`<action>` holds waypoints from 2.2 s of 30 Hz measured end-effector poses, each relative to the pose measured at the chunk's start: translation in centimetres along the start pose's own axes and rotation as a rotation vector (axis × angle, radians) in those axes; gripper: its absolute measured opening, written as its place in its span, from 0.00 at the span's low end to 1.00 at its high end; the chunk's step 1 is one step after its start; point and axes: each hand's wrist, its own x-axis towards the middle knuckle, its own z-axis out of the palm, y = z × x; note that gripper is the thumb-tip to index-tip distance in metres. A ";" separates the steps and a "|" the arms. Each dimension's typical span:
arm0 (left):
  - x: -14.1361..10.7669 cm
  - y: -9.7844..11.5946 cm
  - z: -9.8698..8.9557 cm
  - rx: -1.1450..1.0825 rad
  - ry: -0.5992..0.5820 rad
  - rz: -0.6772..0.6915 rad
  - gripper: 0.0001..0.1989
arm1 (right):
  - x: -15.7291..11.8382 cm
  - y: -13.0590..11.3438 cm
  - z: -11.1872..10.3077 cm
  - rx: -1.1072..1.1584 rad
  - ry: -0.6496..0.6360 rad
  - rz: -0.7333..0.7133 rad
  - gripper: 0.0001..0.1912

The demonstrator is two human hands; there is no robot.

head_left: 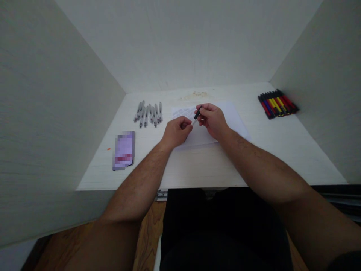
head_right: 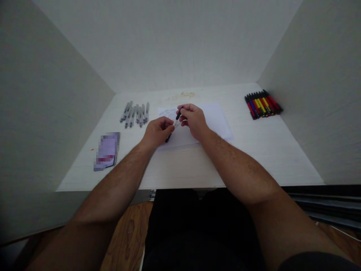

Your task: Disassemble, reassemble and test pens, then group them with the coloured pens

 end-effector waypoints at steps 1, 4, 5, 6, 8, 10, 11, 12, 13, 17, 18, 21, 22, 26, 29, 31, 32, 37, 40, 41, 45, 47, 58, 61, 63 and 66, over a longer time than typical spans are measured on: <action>0.0 0.0 0.0 -0.005 0.001 -0.005 0.07 | 0.0 0.0 0.0 0.012 -0.002 0.003 0.08; 0.0 -0.2 0.1 -0.026 0.006 -0.016 0.08 | 0.0 0.2 0.0 0.030 0.000 0.003 0.15; 0.0 -0.3 0.1 -0.039 0.004 -0.017 0.08 | 0.0 0.3 0.0 0.029 0.005 0.001 0.17; 0.0 -0.3 0.2 -0.051 0.000 -0.016 0.08 | 0.0 0.4 0.0 0.023 0.013 -0.001 0.18; 0.0 -0.5 0.3 -0.065 -0.009 -0.012 0.09 | 0.1 0.6 -0.1 0.008 0.032 -0.011 0.20; 0.0 -0.5 0.3 -0.061 -0.010 -0.001 0.09 | 0.3 0.7 -0.3 -0.005 0.049 -0.029 0.21; 0.0 -0.6 0.3 -0.054 -0.008 0.005 0.09 | 0.3 0.8 -0.4 -0.011 0.053 -0.038 0.21; 0.0 -0.6 0.3 -0.047 -0.004 0.011 0.09 | 0.3 0.8 -0.5 -0.016 0.056 -0.046 0.20; 0.1 -0.5 0.2 -0.040 -0.003 0.014 0.09 | 0.3 0.7 -0.6 -0.021 0.056 -0.050 0.20; 0.2 -0.3 0.1 -0.023 -0.009 0.029 0.08 | 0.2 0.2 -0.9 -0.055 0.047 -0.044 0.17; 0.2 -0.2 0.2 -0.025 -0.012 0.038 0.07 | 0.1 0.0 -1.0 -0.071 0.048 -0.040 0.16; 0.3 0.1 0.5 -0.061 -0.023 0.030 0.07 | -0.2 -0.8 -1.0 -0.121 0.067 -0.043 0.13; 0.4 0.2 0.6 -0.078 -0.029 0.024 0.06 | -0.2 -1.1 -1.0 -0.134 0.065 -0.047 0.12; 0.5 0.6 0.8 -0.091 -0.041 0.059 0.05 | -0.3 -1.8 -0.9 -0.159 0.048 -0.068 0.08; 0.6 0.7 0.7 -0.086 -0.029 0.065 0.05 | 0.2 -1.9 -0.7 -0.170 0.042 -0.064 0.07; 0.7 0.5 0.6 -0.094 -0.019 0.058 0.05 | 0.7 -1.9 -0.4 -0.180 0.043 -0.047 0.06; 0.8 0.3 0.6 -0.099 -0.011 0.054 0.04 | 0.9 -1.8 -0.2 -0.185 0.043 -0.032 0.06; 1.1 -0.4 0.6 -0.111 0.032 0.033 0.04 | 1.4 -1.6 0.7 -0.151 0.036 0.031 0.02; 1.1 -0.5 0.5 -0.127 0.026 0.020 0.04 | 0.9 -1.4 1.0 -0.105 0.042 -0.020 0.02; 1.0 -0.5 0.5 -0.122 0.022 0.017 0.05 | 0.7 -1.4 1.0 -0.097 0.048 -0.038 0.03; 0.8 -0.4 0.3 -0.087 0.034 0.031 0.06 | 0.0 -1.1 0.4 -0.080 0.077 -0.060 0.11; 0.7 -0.4 0.2 -0.090 0.032 0.031 0.06 | -0.1 -0.8 0.1 -0.083 0.121 -0.062 0.15; 0.5 -0.2 0.4 -0.122 -0.006 0.049 0.07 | 0.5 0.1 -0.8 -0.100 0.120 -0.035 0.17; 0.4 -0.2 0.5 -0.099 -0.003 0.036 0.06 | 0.4 -0.1 -0.9 -0.086 0.099 -0.022 0.13; 0.5 -0.2 0.5 -0.085 -0.002 0.034 0.06 | 0.3 -0.3 -0.9 -0.084 0.084 -0.014 0.10; 0.6 -0.4 0.7 -0.090 0.001 0.046 0.05 | -0.1 -0.4 -0.7 -0.077 0.046 -0.018 0.05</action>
